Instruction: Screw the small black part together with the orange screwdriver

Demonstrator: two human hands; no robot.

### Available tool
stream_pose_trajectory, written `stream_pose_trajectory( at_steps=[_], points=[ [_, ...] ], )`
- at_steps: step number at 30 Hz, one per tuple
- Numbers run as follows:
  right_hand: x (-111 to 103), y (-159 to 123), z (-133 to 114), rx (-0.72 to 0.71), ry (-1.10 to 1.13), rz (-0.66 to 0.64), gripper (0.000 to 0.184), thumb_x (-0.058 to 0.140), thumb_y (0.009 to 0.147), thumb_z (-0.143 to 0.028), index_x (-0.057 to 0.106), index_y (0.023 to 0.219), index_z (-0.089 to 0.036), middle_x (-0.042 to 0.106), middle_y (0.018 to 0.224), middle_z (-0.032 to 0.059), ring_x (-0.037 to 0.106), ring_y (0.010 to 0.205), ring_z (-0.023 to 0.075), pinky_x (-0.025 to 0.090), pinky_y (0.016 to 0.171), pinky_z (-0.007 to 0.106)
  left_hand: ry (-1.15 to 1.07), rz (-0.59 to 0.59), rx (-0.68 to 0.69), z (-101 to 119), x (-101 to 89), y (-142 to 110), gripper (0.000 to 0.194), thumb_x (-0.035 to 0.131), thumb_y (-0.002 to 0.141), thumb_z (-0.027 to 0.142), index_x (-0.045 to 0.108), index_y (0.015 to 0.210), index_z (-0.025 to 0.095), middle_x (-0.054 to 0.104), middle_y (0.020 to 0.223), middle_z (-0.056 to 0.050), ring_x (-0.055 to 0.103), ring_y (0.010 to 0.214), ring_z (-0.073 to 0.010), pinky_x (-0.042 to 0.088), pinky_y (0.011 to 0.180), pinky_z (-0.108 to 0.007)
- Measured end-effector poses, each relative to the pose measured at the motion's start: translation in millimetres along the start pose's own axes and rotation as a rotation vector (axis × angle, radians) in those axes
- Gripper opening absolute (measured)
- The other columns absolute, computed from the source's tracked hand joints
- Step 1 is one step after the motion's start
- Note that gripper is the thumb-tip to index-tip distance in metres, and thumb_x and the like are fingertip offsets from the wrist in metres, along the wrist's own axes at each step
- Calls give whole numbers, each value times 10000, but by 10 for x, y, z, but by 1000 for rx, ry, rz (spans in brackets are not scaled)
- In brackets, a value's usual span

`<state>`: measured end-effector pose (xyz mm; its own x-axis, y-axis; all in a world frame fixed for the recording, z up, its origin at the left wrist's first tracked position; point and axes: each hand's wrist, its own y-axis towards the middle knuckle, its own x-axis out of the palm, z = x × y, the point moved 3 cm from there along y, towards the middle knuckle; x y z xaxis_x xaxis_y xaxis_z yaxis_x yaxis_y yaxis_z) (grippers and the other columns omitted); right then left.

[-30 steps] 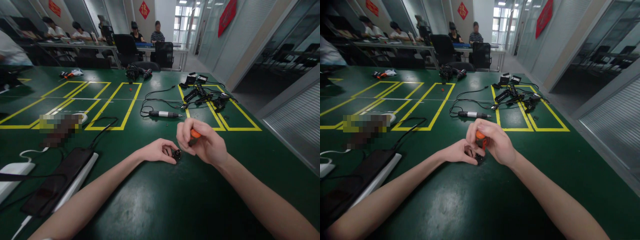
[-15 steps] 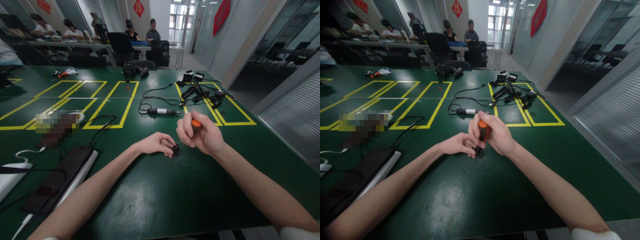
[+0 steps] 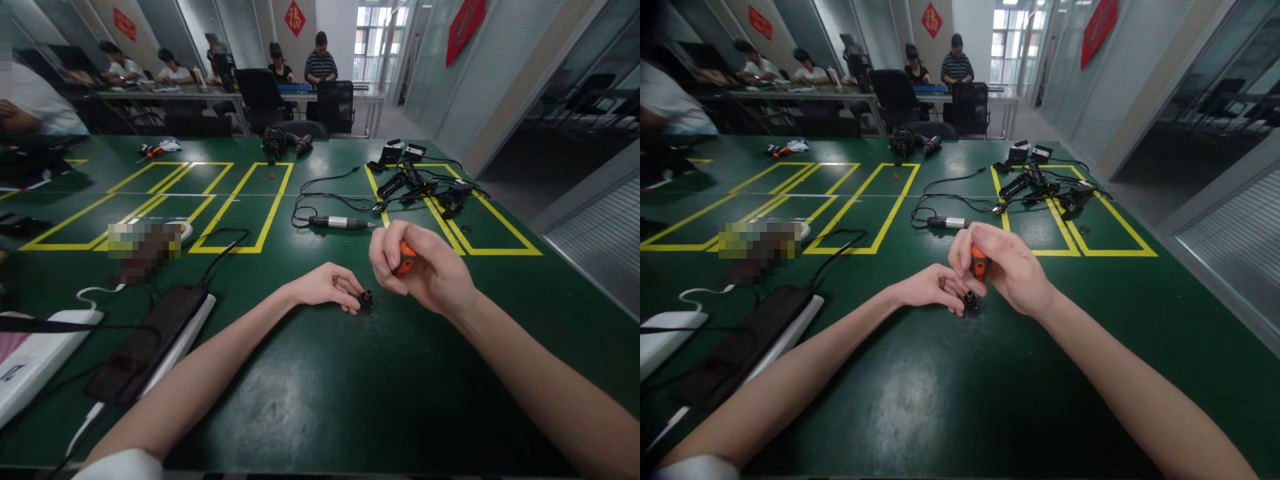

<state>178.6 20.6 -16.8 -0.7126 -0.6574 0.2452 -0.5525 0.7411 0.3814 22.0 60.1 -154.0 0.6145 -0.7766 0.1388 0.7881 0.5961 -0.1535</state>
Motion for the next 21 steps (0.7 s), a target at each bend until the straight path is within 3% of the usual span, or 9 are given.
stream_pose_trajectory(
  at_steps=[4, 8, 12, 16, 19, 21],
  points=[
    [24, -20, 28, 54, 26, 30, 477, 481, 1060, -522, 584, 735, -188, 404, 555, -49, 323, 449, 96, 259, 449, 253, 27, -23, 7, 24, -18, -11, 399, 913, 739, 271, 772, 1069, 96, 810, 876, -96, 779, 762, -153, 618, 723, -240],
    [32, -39, 25, 36, 101, 64, 356, 521, 1030, -518, 533, 832, -222, 334, 521, -93, 206, 437, 90, 220, 455, 241, 123, 21, 2, 52, -11, -22, 509, 929, 700, 221, 761, 1171, 126, 808, 857, -65, 770, 739, -132, 598, 706, -208],
    [26, -26, 28, 19, 100, 51, 255, 603, 992, -401, 474, 846, -237, 431, 549, -91, 246, 439, 87, 225, 456, 229, 79, 48, 10, 16, -4, 0, 491, 961, 646, 234, 761, 1077, 113, 809, 903, -85, 775, 755, -157, 620, 731, -258],
    [16, 9, 47, 12, 60, 57, 301, 596, 1001, -444, 540, 824, -207, 542, 633, -41, 376, 458, 90, 288, 453, 235, 75, 41, -8, -23, -35, 11, 554, 972, 638, 286, 753, 1111, 99, 802, 853, -95, 776, 753, -174, 616, 729, -270],
    [2, 35, 63, 18, 59, 96, 447, 575, 1010, -525, 558, 726, -181, 505, 607, -30, 409, 476, 88, 311, 471, 240, 105, 36, -27, 9, -55, -11, 497, 952, 681, 296, 766, 1089, 83, 805, 861, -117, 777, 756, -179, 613, 741, -275],
    [-9, 48, 75, 32, 100, 103, 489, 566, 1008, -565, 535, 702, -184, 431, 559, -54, 345, 458, 77, 258, 452, 227, 131, 31, -39, 46, -60, -30, 456, 931, 717, 291, 774, 1085, 73, 808, 863, -129, 779, 766, -182, 608, 743, -269]
  ],
)
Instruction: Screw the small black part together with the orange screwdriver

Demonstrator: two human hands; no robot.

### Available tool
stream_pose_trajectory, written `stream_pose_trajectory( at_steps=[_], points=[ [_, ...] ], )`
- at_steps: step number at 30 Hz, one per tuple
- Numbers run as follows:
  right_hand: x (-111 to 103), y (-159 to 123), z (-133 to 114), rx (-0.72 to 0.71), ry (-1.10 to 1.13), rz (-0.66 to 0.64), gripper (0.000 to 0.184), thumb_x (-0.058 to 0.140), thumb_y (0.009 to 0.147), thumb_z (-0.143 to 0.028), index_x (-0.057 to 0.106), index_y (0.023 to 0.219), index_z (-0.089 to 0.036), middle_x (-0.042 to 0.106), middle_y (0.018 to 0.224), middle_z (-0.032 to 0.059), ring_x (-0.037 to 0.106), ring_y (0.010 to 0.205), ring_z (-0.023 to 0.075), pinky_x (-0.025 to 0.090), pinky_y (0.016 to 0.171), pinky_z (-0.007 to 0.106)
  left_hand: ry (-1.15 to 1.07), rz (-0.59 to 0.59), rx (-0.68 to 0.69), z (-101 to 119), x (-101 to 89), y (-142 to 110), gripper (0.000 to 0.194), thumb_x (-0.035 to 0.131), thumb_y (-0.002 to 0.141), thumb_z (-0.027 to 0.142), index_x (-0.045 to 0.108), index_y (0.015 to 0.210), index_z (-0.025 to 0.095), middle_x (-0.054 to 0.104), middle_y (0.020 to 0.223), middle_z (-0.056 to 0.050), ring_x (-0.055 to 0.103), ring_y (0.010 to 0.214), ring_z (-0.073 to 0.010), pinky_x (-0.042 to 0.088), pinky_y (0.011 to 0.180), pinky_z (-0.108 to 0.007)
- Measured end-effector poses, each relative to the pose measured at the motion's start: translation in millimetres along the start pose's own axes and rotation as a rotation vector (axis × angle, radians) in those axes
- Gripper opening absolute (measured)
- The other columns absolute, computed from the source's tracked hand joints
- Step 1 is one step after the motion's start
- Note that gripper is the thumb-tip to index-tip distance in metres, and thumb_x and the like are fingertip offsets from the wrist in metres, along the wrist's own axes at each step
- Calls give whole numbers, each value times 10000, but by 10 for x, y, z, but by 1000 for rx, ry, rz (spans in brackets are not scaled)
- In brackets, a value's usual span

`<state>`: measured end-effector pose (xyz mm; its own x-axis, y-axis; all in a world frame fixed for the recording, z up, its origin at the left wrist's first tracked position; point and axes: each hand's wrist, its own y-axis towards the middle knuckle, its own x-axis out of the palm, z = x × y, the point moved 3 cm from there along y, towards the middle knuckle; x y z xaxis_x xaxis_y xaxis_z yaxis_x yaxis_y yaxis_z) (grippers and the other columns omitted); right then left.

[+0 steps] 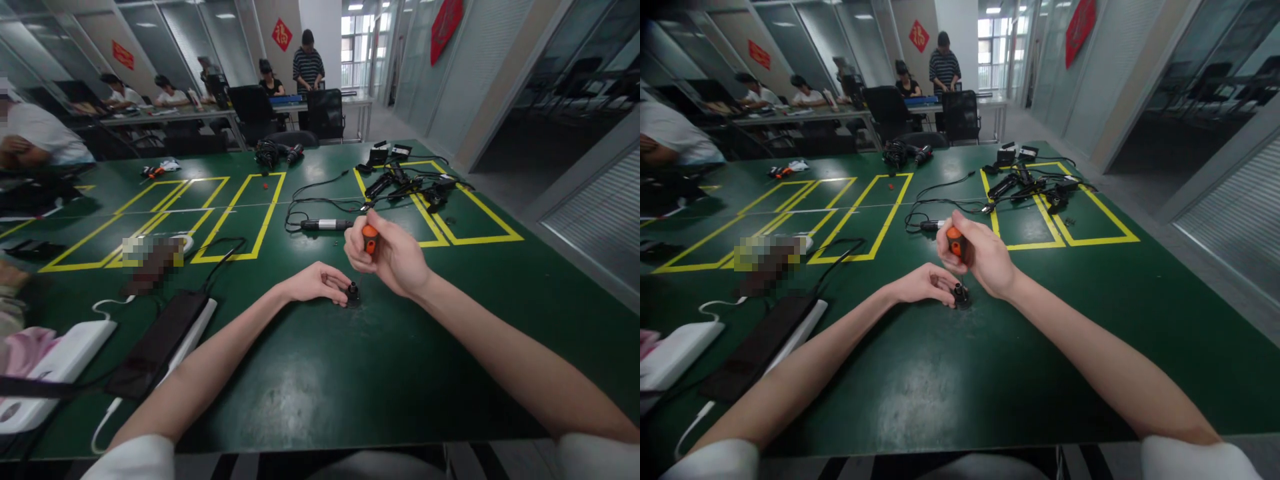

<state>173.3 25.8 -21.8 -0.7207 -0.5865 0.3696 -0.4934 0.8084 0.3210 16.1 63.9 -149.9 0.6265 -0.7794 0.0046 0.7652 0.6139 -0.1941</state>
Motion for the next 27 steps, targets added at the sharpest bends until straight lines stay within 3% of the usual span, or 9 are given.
stream_pose_trajectory(
  at_steps=[4, 7, 10, 12, 15, 19, 23, 27],
  points=[
    [-27, 13, 11, -11, 73, -19, 402, 514, 1018, -565, 513, 820, -214, 354, 512, -102, 208, 424, 70, 182, 425, 203, 38, 6, -1, 43, -5, -21, 540, 924, 725, 263, 744, 1204, 93, 813, 896, -121, 777, 752, -169, 597, 717, -243],
    [-46, 23, 16, -39, 73, -18, 307, 557, 996, -489, 456, 855, -237, 412, 532, -105, 238, 426, 73, 206, 427, 193, 26, 59, 14, 39, -4, -22, 611, 950, 671, 230, 712, 1224, 127, 808, 1043, -128, 777, 746, -160, 600, 697, -239],
    [-49, 43, 16, -51, 39, -19, 328, 588, 976, -466, 449, 804, -225, 510, 593, -67, 332, 441, 73, 253, 432, 202, 14, 73, -1, 30, 7, -17, 468, 946, 680, 241, 737, 1068, 85, 808, 875, -113, 774, 723, -171, 603, 696, -246],
    [-47, 50, 12, -34, 27, -15, 385, 581, 981, -495, 451, 749, -216, 498, 590, -55, 353, 446, 74, 260, 432, 211, 15, 60, -15, 34, 11, -12, 439, 942, 692, 250, 751, 1043, 69, 801, 806, -114, 773, 717, -175, 603, 703, -250],
    [-32, 28, 6, 2, 35, -23, 446, 551, 994, -545, 431, 712, -221, 379, 526, -84, 265, 423, 69, 206, 419, 208, 15, 36, -29, 49, 3, -3, 446, 942, 697, 263, 768, 1057, 65, 803, 813, -127, 776, 730, -184, 607, 710, -262],
    [14, -36, -8, -19, 52, -75, 353, 546, 987, -532, 454, 817, -235, 340, 499, -119, 176, 408, 69, 178, 414, 194, 51, -6, 0, 60, -10, -3, 467, 921, 728, 271, 769, 1129, 88, 807, 824, -106, 775, 736, -172, 607, 724, -258],
    [52, -56, -7, -63, 3, -96, 271, 595, 982, -419, 446, 845, -239, 476, 547, -99, 277, 403, 71, 238, 412, 192, 43, 0, 36, 39, -18, -2, 550, 934, 710, 253, 735, 1202, 108, 808, 841, -84, 778, 749, -162, 602, 718, -239],
    [74, -44, 8, -54, -78, -81, 390, 578, 992, -523, 504, 769, -212, 518, 576, -48, 398, 435, 88, 322, 428, 223, 28, 9, 26, 10, -15, 8, 475, 933, 719, 286, 749, 1107, 84, 806, 817, -104, 780, 740, -175, 610, 718, -250]
  ],
)
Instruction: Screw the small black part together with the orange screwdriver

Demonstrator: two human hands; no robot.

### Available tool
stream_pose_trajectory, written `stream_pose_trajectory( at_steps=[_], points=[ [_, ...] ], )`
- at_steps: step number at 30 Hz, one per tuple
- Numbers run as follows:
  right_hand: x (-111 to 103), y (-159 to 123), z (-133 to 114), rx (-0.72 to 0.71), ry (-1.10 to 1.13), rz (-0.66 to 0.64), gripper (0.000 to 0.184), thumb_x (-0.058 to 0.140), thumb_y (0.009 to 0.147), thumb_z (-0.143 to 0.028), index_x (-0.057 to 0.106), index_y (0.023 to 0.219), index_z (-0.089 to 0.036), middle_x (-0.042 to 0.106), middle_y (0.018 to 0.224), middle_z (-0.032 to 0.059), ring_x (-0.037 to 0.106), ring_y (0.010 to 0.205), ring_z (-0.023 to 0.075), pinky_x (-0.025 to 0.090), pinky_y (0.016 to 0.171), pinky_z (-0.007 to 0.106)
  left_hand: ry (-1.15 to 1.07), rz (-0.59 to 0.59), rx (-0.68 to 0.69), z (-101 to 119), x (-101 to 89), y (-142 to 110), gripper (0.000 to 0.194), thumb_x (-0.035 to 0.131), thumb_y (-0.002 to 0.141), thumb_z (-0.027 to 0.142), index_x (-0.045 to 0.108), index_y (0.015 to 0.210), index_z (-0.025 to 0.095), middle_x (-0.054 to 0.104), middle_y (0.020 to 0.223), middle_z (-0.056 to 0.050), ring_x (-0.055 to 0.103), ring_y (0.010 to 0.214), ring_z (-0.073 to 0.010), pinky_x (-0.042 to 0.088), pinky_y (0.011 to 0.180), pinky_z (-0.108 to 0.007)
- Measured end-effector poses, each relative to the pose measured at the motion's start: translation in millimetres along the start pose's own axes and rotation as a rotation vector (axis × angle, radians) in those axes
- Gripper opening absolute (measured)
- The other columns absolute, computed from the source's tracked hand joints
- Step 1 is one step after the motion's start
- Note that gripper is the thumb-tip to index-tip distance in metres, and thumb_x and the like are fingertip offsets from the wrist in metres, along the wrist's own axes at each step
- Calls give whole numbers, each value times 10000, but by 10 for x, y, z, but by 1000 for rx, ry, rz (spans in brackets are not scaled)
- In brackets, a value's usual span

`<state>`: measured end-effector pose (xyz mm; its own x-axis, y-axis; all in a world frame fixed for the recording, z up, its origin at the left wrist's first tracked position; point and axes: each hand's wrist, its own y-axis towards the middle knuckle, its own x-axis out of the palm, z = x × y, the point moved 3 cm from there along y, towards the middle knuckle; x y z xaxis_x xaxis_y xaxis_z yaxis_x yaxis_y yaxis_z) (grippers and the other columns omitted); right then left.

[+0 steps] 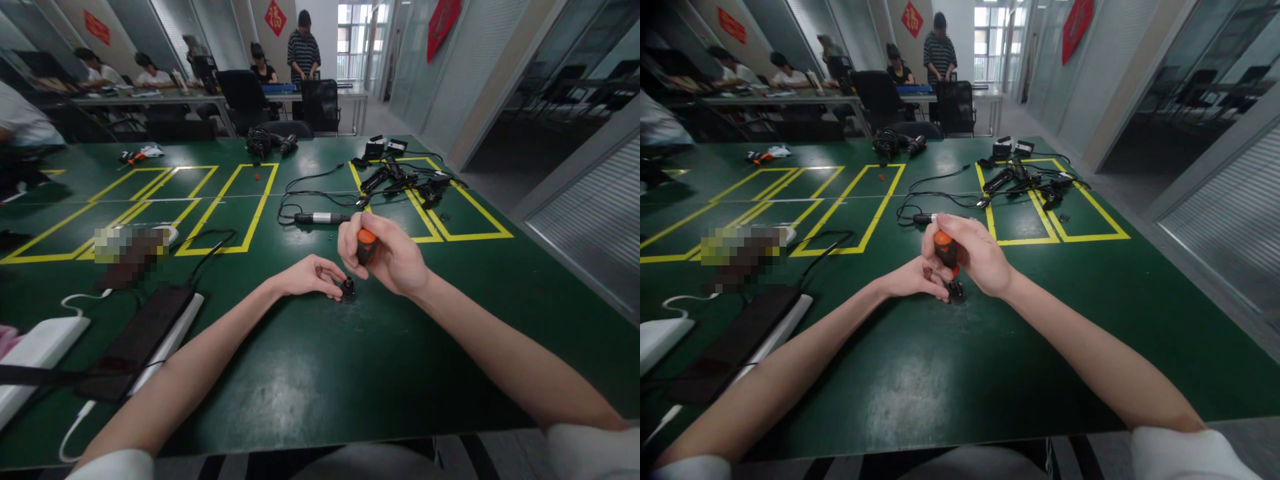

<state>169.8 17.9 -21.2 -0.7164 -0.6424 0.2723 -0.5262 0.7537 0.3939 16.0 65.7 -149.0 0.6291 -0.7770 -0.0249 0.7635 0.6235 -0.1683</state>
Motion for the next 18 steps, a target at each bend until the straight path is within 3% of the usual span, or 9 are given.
stream_pose_trajectory(
  at_steps=[3, 6, 10, 13, 15, 18],
  points=[
    [9, -18, 10, 45, 12, 31, 479, 521, 997, -617, 496, 736, -216, 396, 507, -76, 307, 416, 84, 266, 419, 226, -14, -27, 0, 11, 10, 1, 480, 923, 732, 298, 752, 1122, 76, 808, 836, -116, 780, 748, -181, 621, 737, -269],
    [10, -44, 6, 45, 60, 23, 416, 545, 975, -615, 486, 815, -235, 355, 487, -108, 220, 400, 81, 223, 416, 218, -3, -36, -3, 31, 10, -6, 475, 920, 733, 287, 761, 1133, 85, 810, 850, -111, 779, 751, -173, 617, 734, -254],
    [-13, -27, -4, 15, 60, 4, 313, 622, 955, -492, 491, 840, -232, 490, 544, -81, 314, 401, 83, 263, 417, 221, 53, 4, -7, 26, -3, -7, 530, 940, 700, 263, 753, 1171, 108, 803, 814, -83, 777, 737, -168, 597, 693, -229],
    [-35, 6, -1, 50, 26, 30, 435, 578, 982, -559, 503, 735, -209, 508, 576, -40, 387, 427, 89, 284, 417, 235, 31, 16, -20, 2, -2, 3, 517, 955, 676, 291, 763, 1117, 100, 803, 813, -93, 782, 741, -181, 603, 702, -242],
    [-43, 12, 3, 86, 40, 46, 513, 532, 995, -618, 481, 688, -210, 419, 527, -59, 323, 414, 80, 239, 406, 230, 9, 15, -23, -6, 3, 10, 507, 957, 670, 302, 773, 1097, 100, 806, 828, -101, 783, 746, -185, 613, 718, -258],
    [-60, 1, 4, 90, 90, 60, 490, 517, 981, -658, 477, 755, -225, 326, 486, -103, 199, 400, 72, 178, 404, 214, -27, 1, -16, -4, 10, 13, 451, 949, 684, 292, 786, 1059, 101, 810, 846, -107, 780, 745, -181, 620, 720, -266]
  ],
)
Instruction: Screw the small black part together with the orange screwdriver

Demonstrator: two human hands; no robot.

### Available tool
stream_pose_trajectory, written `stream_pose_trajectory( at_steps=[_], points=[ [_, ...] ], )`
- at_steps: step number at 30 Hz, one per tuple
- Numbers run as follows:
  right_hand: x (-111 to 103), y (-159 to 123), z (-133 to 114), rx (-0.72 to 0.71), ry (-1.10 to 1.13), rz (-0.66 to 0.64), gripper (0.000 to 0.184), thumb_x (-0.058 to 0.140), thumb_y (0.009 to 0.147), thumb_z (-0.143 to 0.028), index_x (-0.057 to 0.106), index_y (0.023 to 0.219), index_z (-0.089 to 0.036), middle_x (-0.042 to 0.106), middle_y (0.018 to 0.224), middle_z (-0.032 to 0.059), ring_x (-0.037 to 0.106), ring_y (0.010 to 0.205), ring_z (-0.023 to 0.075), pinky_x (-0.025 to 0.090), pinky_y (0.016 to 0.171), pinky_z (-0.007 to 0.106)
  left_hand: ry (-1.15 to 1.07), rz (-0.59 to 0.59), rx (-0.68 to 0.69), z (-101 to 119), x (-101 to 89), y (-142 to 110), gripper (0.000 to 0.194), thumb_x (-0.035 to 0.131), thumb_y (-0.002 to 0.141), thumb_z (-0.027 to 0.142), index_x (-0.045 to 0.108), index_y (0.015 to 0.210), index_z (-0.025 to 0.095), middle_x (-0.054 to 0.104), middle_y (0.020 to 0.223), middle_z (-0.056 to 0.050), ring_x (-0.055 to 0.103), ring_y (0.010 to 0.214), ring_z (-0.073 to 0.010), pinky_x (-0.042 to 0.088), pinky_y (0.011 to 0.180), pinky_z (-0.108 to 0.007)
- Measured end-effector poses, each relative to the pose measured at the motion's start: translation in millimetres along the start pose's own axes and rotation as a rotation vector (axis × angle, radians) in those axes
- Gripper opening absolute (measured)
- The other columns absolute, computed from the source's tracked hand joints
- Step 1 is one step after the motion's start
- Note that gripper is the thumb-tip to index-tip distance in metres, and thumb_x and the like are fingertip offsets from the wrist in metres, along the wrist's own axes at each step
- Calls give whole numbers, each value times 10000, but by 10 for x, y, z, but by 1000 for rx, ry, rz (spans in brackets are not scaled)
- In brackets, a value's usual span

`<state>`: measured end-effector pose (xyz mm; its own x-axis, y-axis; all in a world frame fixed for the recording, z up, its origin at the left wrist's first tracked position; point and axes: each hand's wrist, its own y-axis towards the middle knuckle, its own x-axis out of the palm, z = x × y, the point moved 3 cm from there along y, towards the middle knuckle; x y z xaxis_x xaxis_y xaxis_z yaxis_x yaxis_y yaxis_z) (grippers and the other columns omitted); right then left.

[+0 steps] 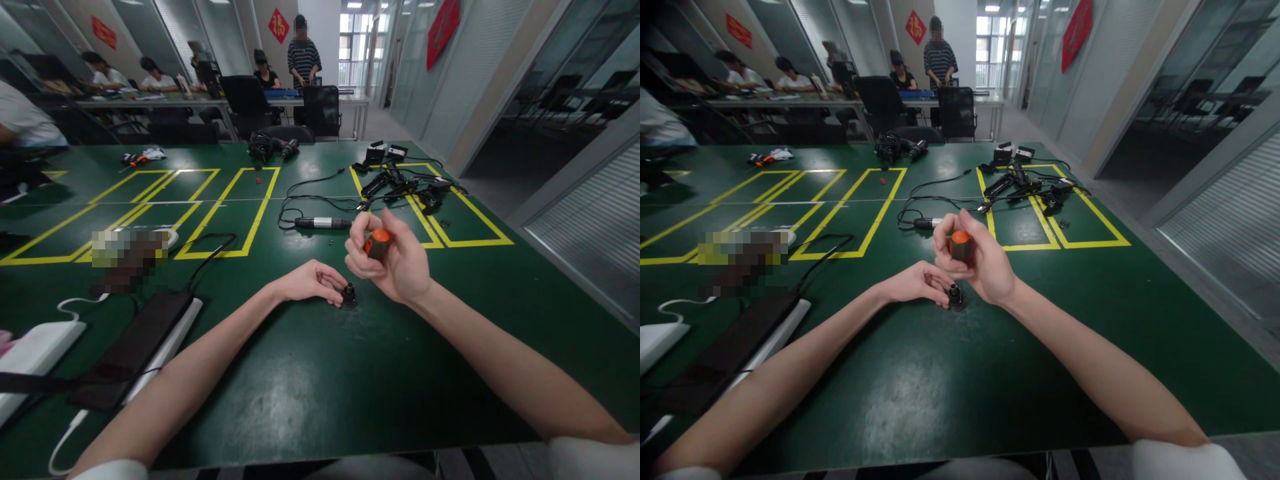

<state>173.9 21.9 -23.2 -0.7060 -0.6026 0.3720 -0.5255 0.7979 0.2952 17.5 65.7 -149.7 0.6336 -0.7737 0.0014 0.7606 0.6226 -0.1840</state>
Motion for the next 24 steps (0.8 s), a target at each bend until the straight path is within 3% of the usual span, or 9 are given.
stream_pose_trajectory(
  at_steps=[4, 7, 10, 13, 19, 24],
  points=[
    [-39, 8, 2, -56, 2, 0, 362, 613, 946, -555, 484, 834, -235, 451, 507, -96, 256, 401, 79, 215, 415, 207, -52, -37, -11, -6, -5, -12, 423, 918, 736, 291, 785, 1089, 99, 815, 892, -123, 787, 774, -178, 618, 720, -250],
    [-60, 38, 14, -43, -40, 9, 420, 584, 960, -578, 497, 765, -216, 537, 560, -44, 349, 416, 86, 248, 415, 221, -16, -35, -3, -13, -20, -15, 473, 918, 734, 279, 775, 1151, 108, 817, 913, -123, 787, 778, -171, 614, 724, -238],
    [-68, 45, 27, -9, -14, 23, 485, 548, 966, -628, 481, 723, -214, 408, 518, -76, 260, 413, 75, 203, 419, 218, 22, 4, 7, -22, -29, -2, 553, 958, 662, 236, 764, 1167, 125, 816, 884, -98, 782, 754, -158, 603, 700, -217],
    [-60, 25, 28, -25, 34, 5, 423, 557, 953, -625, 470, 811, -236, 325, 503, -115, 173, 417, 77, 170, 428, 210, -2, 21, 5, -32, -15, 14, 483, 966, 646, 255, 768, 1061, 109, 805, 818, -90, 778, 718, -169, 609, 684, -242],
    [-43, 39, 17, -73, -28, 13, 367, 600, 957, -532, 468, 801, -227, 555, 607, -49, 324, 441, 83, 254, 447, 227, -36, -2, -24, -12, 16, 13, 453, 962, 661, 281, 780, 1028, 87, 807, 840, -120, 774, 717, -176, 608, 675, -249],
    [-23, 30, 21, -33, 29, -27, 450, 540, 976, -602, 478, 746, -220, 336, 500, -99, 211, 423, 77, 189, 430, 218, -36, -25, -49, 21, 11, -5, 441, 933, 711, 305, 788, 1066, 86, 811, 865, -129, 785, 743, -184, 612, 690, -248]
  ],
)
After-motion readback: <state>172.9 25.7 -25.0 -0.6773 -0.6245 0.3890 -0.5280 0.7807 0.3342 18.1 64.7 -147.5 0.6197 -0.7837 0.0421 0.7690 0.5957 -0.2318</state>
